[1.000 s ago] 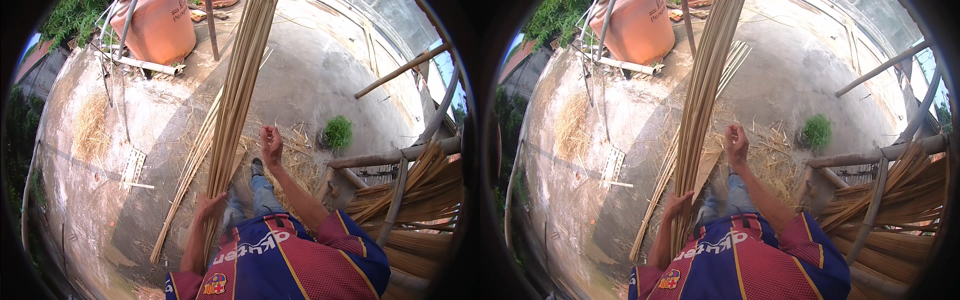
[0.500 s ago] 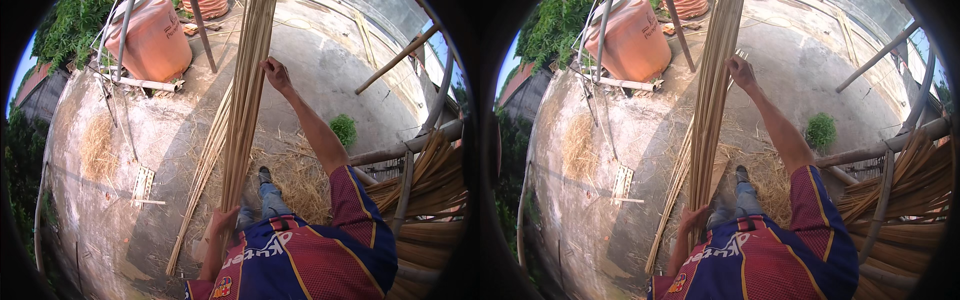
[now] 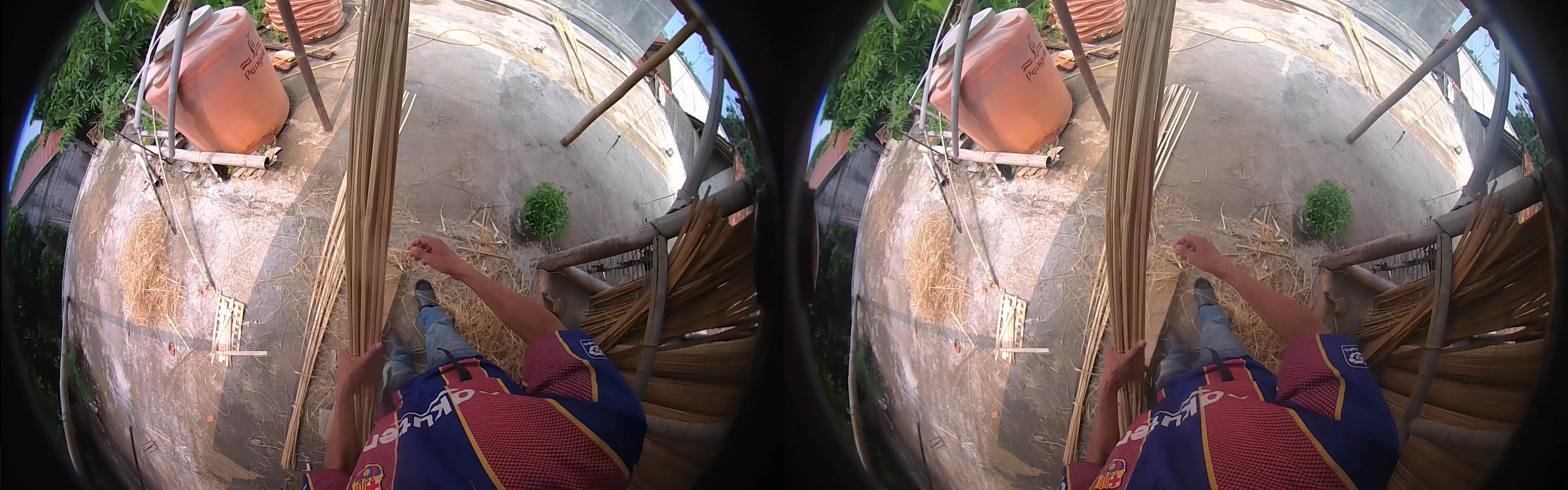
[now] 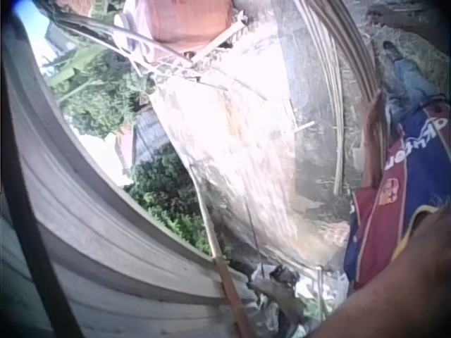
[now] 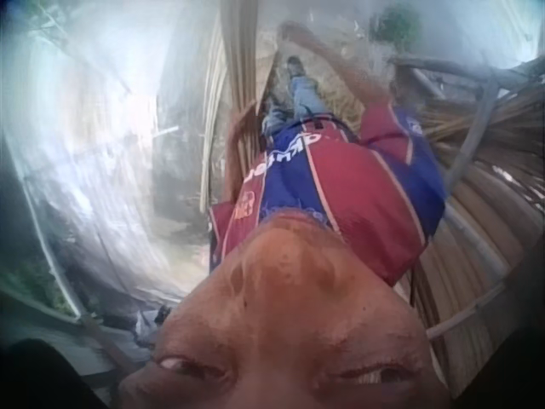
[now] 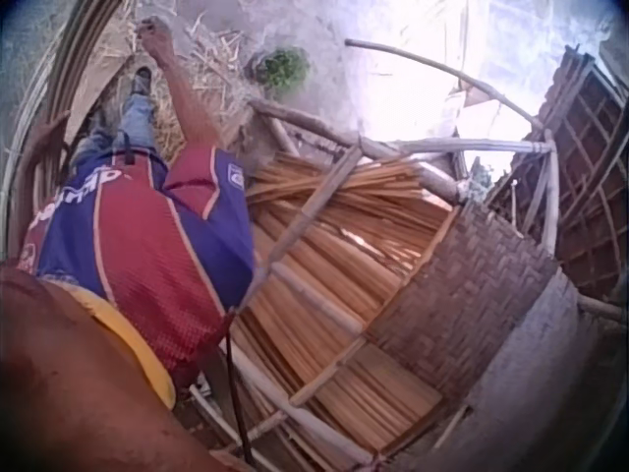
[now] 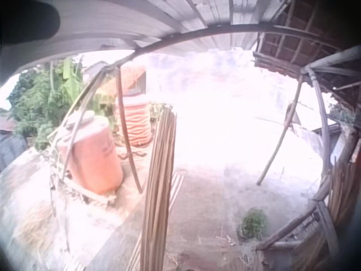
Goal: The person gathers thin bamboo strips from the ground, aligns them into a bundle, and ties them together with a string. The person then lifts the completed bundle and places it aside.
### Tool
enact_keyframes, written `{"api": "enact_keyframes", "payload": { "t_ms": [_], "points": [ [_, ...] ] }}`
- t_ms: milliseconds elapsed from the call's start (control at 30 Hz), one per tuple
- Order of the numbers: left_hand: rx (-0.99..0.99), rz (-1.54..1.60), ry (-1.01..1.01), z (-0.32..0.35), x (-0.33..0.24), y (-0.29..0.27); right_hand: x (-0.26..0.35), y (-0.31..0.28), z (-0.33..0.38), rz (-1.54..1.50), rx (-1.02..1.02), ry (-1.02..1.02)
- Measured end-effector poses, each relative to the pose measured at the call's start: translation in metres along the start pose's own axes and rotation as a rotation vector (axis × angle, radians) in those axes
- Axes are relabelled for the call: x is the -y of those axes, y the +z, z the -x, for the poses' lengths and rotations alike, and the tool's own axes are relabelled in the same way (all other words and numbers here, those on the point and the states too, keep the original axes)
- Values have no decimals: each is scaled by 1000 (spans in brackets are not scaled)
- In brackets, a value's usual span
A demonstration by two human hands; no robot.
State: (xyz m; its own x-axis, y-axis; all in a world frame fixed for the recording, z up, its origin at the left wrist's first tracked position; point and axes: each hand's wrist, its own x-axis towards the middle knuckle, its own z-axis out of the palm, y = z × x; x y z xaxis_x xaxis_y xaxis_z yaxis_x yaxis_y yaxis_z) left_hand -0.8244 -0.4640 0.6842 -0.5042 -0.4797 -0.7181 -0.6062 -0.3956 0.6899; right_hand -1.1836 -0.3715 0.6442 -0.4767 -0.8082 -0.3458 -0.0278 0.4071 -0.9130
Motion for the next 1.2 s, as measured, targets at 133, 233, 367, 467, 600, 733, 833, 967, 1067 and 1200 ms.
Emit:
{"api": "enact_keyframes", "payload": {
  "t_ms": [133,233,367,467,600,733,833,967,1067,1200],
  "points": [
    [-99,8,70,-17,-80,-5,-22,140,99,35,686,270],
    [-80,48,168,-35,-143,0,-42,224,123,-291,605,1],
    [-25,33,224,-47,-192,14,30,244,124,-697,286,247],
    [66,15,280,-57,-181,10,23,247,112,-877,114,314],
    [121,207,442,-88,-117,-23,14,236,111,-826,33,340],
    [-162,261,88,-80,28,-78,19,230,120,-892,-16,389],
    [-129,281,-178,-34,118,-74,25,223,115,-924,-36,460],
    [121,214,-276,-14,214,-28,24,217,106,-915,-96,453],
    [163,236,-260,-34,246,-7,13,206,100,-921,-84,460],
    [350,125,-106,-22,120,-15,12,192,101,-957,-71,471]
  ]
}}
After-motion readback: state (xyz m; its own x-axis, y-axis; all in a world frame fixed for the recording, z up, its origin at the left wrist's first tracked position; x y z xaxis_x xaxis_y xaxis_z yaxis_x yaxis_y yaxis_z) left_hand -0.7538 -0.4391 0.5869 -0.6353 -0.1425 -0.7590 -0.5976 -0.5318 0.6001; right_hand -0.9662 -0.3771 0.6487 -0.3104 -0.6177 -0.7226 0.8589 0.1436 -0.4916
